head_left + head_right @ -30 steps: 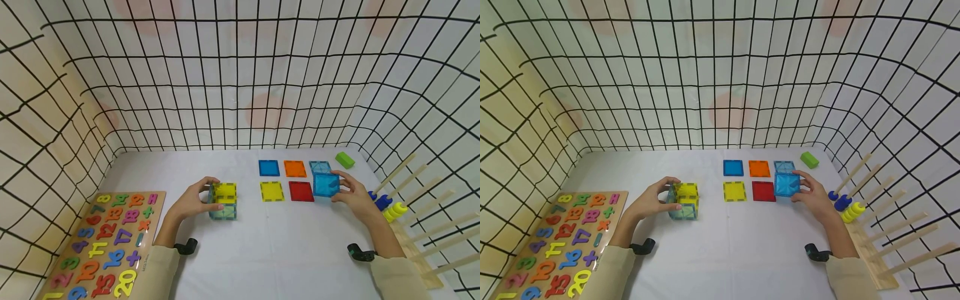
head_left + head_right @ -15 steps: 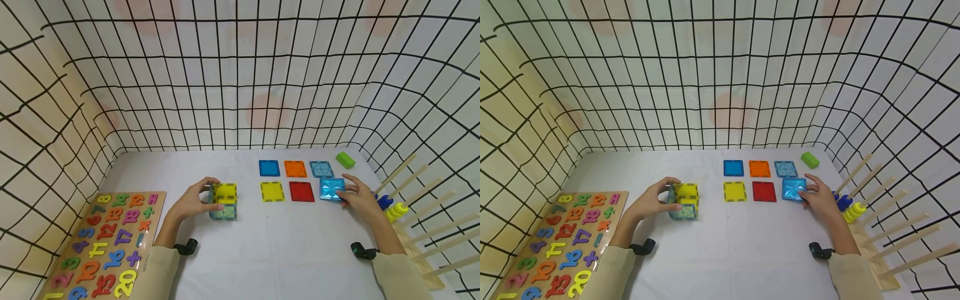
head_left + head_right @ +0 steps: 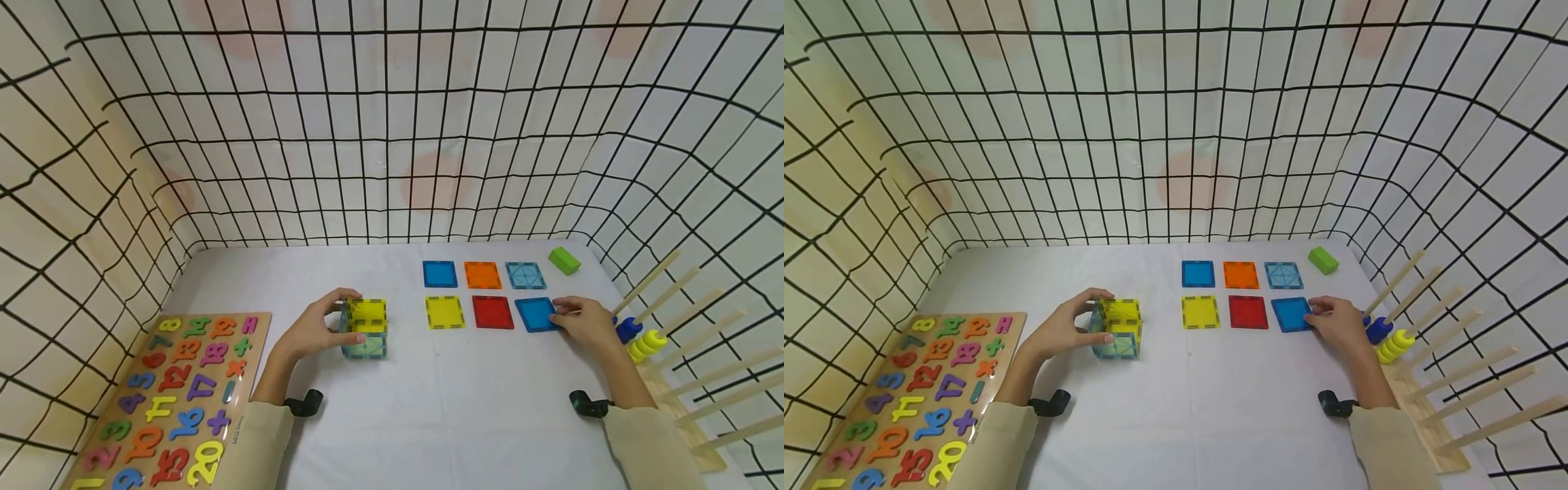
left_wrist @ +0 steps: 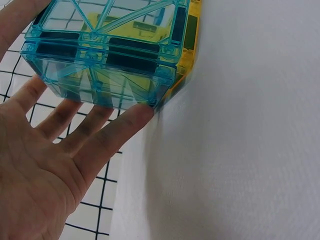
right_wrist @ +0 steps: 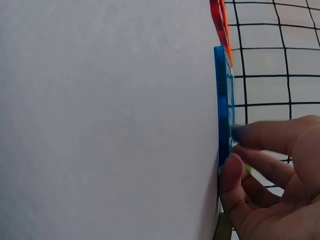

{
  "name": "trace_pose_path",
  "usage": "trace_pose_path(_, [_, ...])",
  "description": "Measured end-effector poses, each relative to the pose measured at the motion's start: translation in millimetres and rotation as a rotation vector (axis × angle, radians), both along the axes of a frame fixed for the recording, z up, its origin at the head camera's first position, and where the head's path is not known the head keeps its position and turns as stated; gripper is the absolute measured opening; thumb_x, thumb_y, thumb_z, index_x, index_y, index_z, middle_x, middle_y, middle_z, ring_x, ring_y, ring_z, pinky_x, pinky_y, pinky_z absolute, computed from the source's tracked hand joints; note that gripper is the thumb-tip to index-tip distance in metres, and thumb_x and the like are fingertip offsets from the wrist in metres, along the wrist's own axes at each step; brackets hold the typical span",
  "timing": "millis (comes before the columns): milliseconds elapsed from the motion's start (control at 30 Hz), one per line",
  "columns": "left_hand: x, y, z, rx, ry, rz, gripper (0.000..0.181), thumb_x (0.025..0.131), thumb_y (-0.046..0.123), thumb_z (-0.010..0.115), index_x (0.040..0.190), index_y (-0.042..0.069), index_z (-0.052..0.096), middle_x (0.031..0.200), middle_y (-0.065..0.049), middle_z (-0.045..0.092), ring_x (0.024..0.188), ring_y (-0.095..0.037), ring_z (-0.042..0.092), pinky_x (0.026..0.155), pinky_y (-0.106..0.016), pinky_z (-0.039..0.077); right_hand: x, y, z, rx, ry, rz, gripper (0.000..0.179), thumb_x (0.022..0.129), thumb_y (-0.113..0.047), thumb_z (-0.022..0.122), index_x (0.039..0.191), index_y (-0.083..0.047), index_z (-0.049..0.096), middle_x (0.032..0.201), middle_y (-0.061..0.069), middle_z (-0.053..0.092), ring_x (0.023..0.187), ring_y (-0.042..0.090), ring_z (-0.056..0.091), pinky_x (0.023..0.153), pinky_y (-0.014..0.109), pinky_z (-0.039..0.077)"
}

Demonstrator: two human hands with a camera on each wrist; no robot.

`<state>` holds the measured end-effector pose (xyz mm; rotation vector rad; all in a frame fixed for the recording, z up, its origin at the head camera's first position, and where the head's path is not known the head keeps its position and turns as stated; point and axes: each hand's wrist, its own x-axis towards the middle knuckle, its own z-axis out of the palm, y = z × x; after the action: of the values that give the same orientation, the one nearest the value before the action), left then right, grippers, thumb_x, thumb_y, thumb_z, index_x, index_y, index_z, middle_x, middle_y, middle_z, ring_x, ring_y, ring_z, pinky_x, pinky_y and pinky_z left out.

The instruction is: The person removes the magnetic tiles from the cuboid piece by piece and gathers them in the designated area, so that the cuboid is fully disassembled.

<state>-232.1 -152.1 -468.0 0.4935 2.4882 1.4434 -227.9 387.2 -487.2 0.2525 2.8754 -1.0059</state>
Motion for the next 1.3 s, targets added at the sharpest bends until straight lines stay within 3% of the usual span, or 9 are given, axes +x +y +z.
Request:
trace_pose_path(133, [0.1, -0.7, -0.5, 0.004, -0.002, 0.002, 0.074, 0.076, 0.039, 0.092, 0.14, 0.03, 0.055, 0.153, 0.005, 0.052, 0.144, -0.041, 0.044, 0.104, -0.063, 0.05, -0.2, -3.2, -0.9, 0.036, 0.035, -0.002, 0.045, 0.1, -0.025, 0.067, 0.134, 0.003, 0.062, 0.113, 0.022, 0.069, 0.098, 0.031, 0.064, 0.081, 0.035, 0.053])
trace_pose_path(333, [0.0, -1.5, -0.4, 0.006, 0.002, 0.003, 0.068, 0.078, 0.036, 0.091, 0.137, 0.032, 0.058, 0.153, 0.003, 0.053, 0.144, -0.042, 0.044, 0.105, -0.065, 0.049, 0.4, -7.5, -1.2, 0.049, 0.055, -0.03, 0.043, 0.098, -0.024, 0.068, 0.13, 0.005, 0.064, 0.105, 0.02, 0.069, 0.093, 0.03, 0.062, 0.077, 0.034, 0.047])
trace_pose_path(467, [0.5, -1.5, 0.0, 0.007, 0.001, -0.004, 0.068, 0.078, 0.036, 0.09, 0.138, 0.031, 0.058, 0.154, 0.002, 0.052, 0.145, -0.042, 0.043, 0.105, -0.066, 0.048, 1.6, -9.3, -0.7, 0.059, 0.074, -0.044, 0.042, 0.098, -0.022, 0.067, 0.129, 0.006, 0.065, 0.102, 0.02, 0.069, 0.094, 0.032, 0.06, 0.076, 0.036, 0.044])
trace_pose_path(633, [1.6, -2.7, -0.3, 0.002, 0.01, -0.004, 0.061, 0.084, 0.038, 0.086, 0.138, 0.034, 0.058, 0.154, 0.003, 0.052, 0.145, -0.042, 0.043, 0.108, -0.069, 0.044, 4.7, -10.8, 0.2, 0.068, 0.083, -0.061, 0.045, 0.098, -0.024, 0.067, 0.129, 0.008, 0.063, 0.105, 0.025, 0.068, 0.097, 0.037, 0.06, 0.08, 0.046, 0.047])
trace_pose_path(767, [1.9, -4.4, -1.9, 0.007, 0.03, -0.019, 0.045, 0.093, 0.039, 0.077, 0.135, 0.032, 0.062, 0.15, 0.001, 0.055, 0.143, -0.04, 0.046, 0.114, -0.07, 0.037, 8.0, -14.8, 4.5, 0.053, 0.111, -0.079, 0.051, 0.1, -0.032, 0.066, 0.134, 0.006, 0.059, 0.113, 0.027, 0.066, 0.101, 0.04, 0.061, 0.075, 0.038, 0.053])
trace_pose_path(900, [2.0, -5.5, -2.7, 0.023, 0.045, -0.038, 0.042, 0.095, 0.036, 0.074, 0.135, 0.027, 0.064, 0.148, 0.0, 0.057, 0.142, -0.037, 0.048, 0.118, -0.066, 0.034, 8.1, -26.5, 10.7, 0.002, 0.196, -0.017, 0.054, 0.101, -0.039, 0.066, 0.136, 0.0, 0.06, 0.115, 0.023, 0.068, 0.103, 0.037, 0.065, 0.065, 0.02, 0.053])
trace_pose_path(1000, [1.8, -5.6, -2.0, 0.026, 0.051, -0.032, 0.045, 0.094, 0.035, 0.075, 0.136, 0.026, 0.063, 0.148, 0.0, 0.058, 0.142, -0.036, 0.048, 0.118, -0.065, 0.034, 5.8, -40.3, 14.5, -0.054, 0.234, 0.059, 0.054, 0.1, -0.042, 0.066, 0.138, -0.004, 0.061, 0.115, 0.018, 0.069, 0.103, 0.032, 0.064, 0.067, 0.014, 0.052])
trace_pose_path(1300, [-2.3, 0.4, -4.1, -0.006, 0.05, 0.017, 0.046, 0.096, 0.041, 0.072, 0.14, 0.033, 0.06, 0.153, 0.003, 0.053, 0.145, -0.037, 0.044, 0.117, -0.068, 0.033, 1.8, -91.0, 20.7, -0.203, 0.213, 0.166, 0.05, 0.101, -0.035, 0.067, 0.143, -0.009, 0.058, 0.117, 0.013, 0.067, 0.111, 0.03, 0.062, 0.076, 0.015, 0.055])
